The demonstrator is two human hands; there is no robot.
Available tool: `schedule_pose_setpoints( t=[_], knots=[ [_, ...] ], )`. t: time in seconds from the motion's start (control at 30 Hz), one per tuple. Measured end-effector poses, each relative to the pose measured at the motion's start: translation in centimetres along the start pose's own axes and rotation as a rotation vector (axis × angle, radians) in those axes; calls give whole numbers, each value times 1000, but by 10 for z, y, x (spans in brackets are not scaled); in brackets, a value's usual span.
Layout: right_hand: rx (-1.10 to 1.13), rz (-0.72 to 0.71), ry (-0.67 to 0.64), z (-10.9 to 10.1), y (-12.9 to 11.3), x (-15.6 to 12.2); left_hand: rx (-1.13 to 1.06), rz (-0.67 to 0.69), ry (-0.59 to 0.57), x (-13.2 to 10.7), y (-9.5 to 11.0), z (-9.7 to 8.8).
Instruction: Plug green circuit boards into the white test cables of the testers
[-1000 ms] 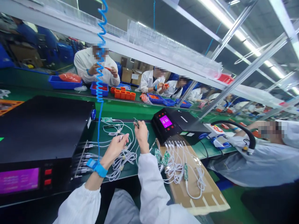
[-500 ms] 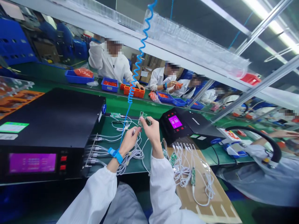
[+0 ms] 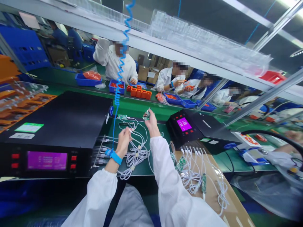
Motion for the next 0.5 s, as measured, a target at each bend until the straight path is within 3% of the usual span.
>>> schedule_pose_setpoints(
  t=[0.1, 0.23, 0.5],
  knots=[
    [-68, 0, -153, 17, 13, 1, -155, -64, 117, 11, 3, -5],
    [-289, -62, -319, 40, 34, -8, -178, -94, 118, 17, 3, -3],
    [-991, -383, -711, 75, 52, -37, -31, -111, 194, 25, -19, -15]
  ],
)
Point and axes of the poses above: each hand's wrist, its own x-axis towards the middle knuckle, its own z-axis out of the palm, y = z × x, the point moved 4 cm from there along x, towards the middle knuckle, and after that the axes turned 1 degree about x, right-handed, at the moved point
